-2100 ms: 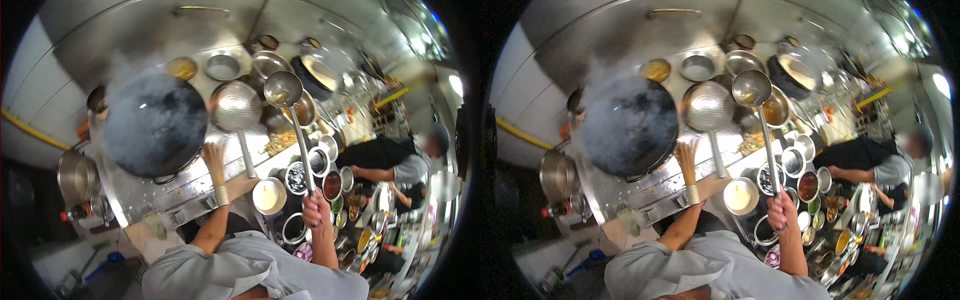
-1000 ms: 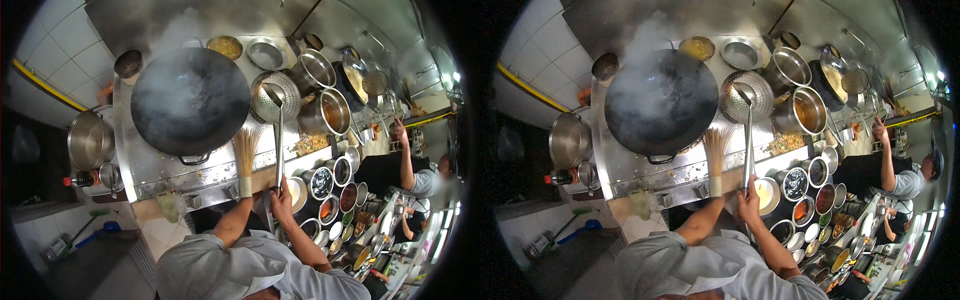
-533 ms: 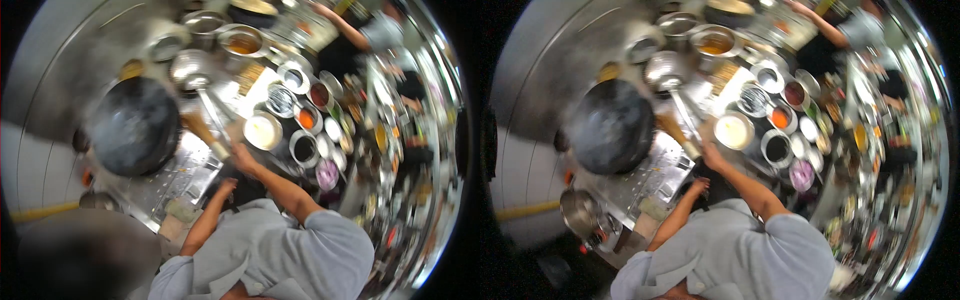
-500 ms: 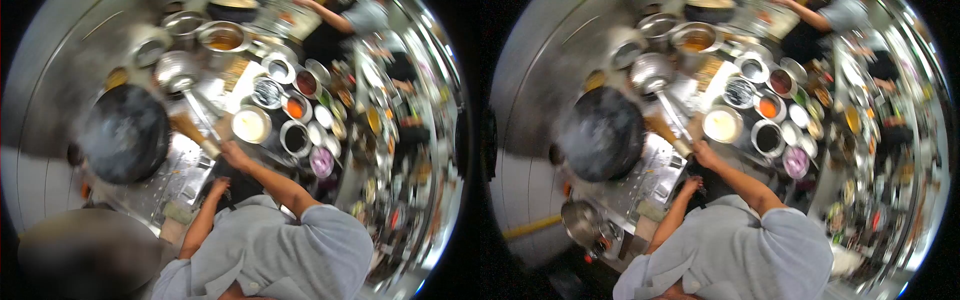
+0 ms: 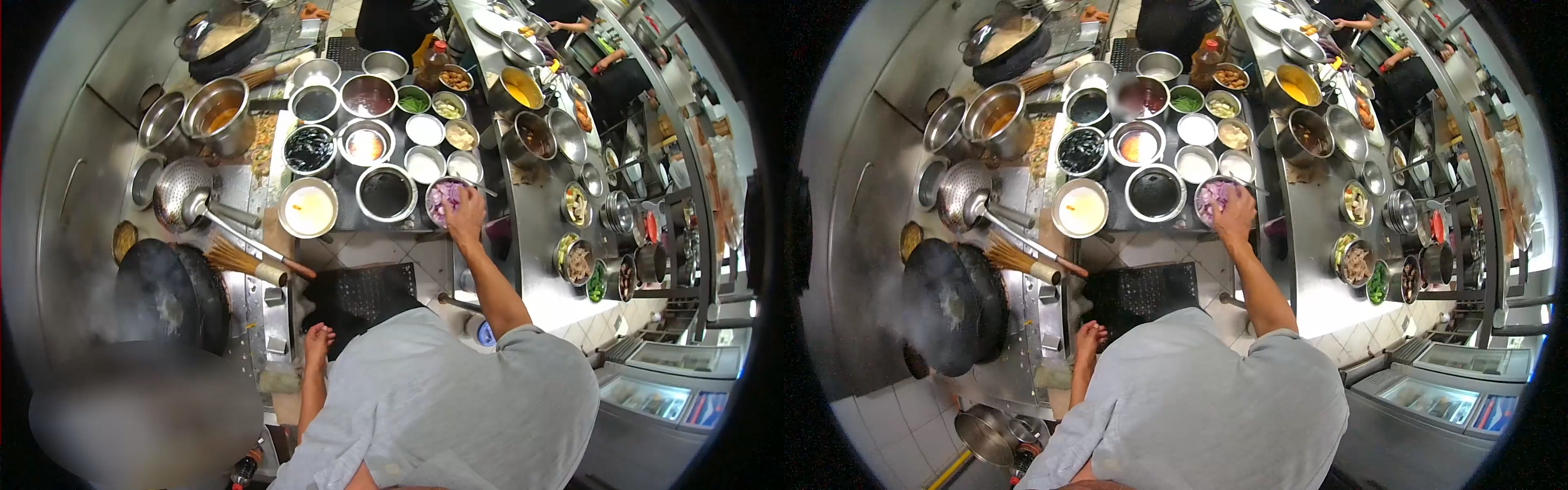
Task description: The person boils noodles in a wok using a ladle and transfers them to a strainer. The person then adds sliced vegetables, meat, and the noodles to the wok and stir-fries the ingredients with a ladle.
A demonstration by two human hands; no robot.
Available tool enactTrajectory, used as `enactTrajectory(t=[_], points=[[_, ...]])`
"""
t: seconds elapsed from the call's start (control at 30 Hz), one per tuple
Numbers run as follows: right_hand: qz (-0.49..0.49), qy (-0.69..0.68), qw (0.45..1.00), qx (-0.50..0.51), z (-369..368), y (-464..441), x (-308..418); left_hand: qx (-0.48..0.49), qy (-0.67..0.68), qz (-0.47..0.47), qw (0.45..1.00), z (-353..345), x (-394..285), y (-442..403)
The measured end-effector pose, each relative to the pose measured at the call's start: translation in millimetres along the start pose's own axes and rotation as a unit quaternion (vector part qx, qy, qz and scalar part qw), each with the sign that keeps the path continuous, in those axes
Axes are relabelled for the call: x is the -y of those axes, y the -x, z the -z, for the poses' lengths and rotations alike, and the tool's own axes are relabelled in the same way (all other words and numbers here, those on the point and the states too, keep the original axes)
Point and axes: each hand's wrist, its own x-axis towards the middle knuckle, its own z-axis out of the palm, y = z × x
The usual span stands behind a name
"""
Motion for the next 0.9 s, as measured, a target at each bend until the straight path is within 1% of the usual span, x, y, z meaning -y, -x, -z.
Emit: enactTrajectory(t=[0.03,0.07,0.1,0.13,0.2,0.23,0.3,0.33,0.4,0.47,0.53,0.67,0.7,0.73,0.8,0.9], points=[[0.019,-0.023,1.0,0.001,-2.4,-5.4,1.3,-0.011,0.007,-0.001,1.0,-6.6,-4.7,-3.4],[0.065,-0.088,0.993,0.037,-0.7,-16.6,-3.1,-0.004,-0.003,-0.002,1.0,-15.7,-10.8,-8.1],[0.073,-0.083,0.992,0.069,-11.1,-19.7,-7.0,-0.02,0.0,-0.005,1.0,-22.9,-12.7,-14.5],[0.078,-0.041,0.994,0.069,-19.6,-16.2,-10.5,-0.032,0.001,-0.006,0.999,-31.0,-14.4,-20.4],[0.077,-0.009,0.996,0.047,-28.0,-13.2,-18.0,-0.049,-0.029,-0.007,0.998,-50.5,-21.7,-27.2],[0.094,-0.034,0.995,0.026,-27.8,-12.4,-21.3,-0.042,-0.028,-0.007,0.999,-59.1,-22.0,-30.5],[0.071,0.001,0.996,0.055,-21.7,-13.4,-20.6,-0.019,-0.026,-0.004,0.999,-71.8,-20.1,-38.9],[0.062,0.003,0.997,0.053,-28.1,-13.6,-25.3,-0.014,-0.033,-0.003,0.999,-83.2,-23.3,-39.8],[0.087,-0.076,0.993,0.028,-38.5,-16.5,-31.0,-0.014,-0.068,0.015,0.997,-99.0,-28.3,-39.2],[0.094,-0.093,0.991,0.024,-40.6,-19.1,-35.6,-0.002,-0.069,0.007,0.998,-111.8,-31.0,-40.0],[0.11,-0.139,0.981,0.073,-38.4,-23.2,-37.8,0.008,-0.068,-0.003,0.998,-119.7,-32.2,-40.0],[0.145,-0.145,0.978,0.035,-43.7,-31.6,-45.2,-0.008,-0.078,-0.011,0.997,-125.9,-31.7,-41.6],[0.124,-0.141,0.981,0.046,-45.1,-32.7,-44.3,-0.01,-0.071,-0.011,0.997,-128.5,-34.1,-40.5],[0.129,-0.144,0.98,0.044,-46.1,-33.9,-44.5,-0.013,-0.067,-0.015,0.998,-129.5,-35.9,-37.7],[0.128,-0.171,0.977,0.006,-44.6,-37.7,-45.8,-0.034,-0.091,-0.02,0.995,-127.0,-37.4,-31.7],[0.136,-0.173,0.975,-0.004,-37.5,-47.3,-42.7,-0.049,-0.08,-0.036,0.995,-119.4,-36.9,-24.1]])
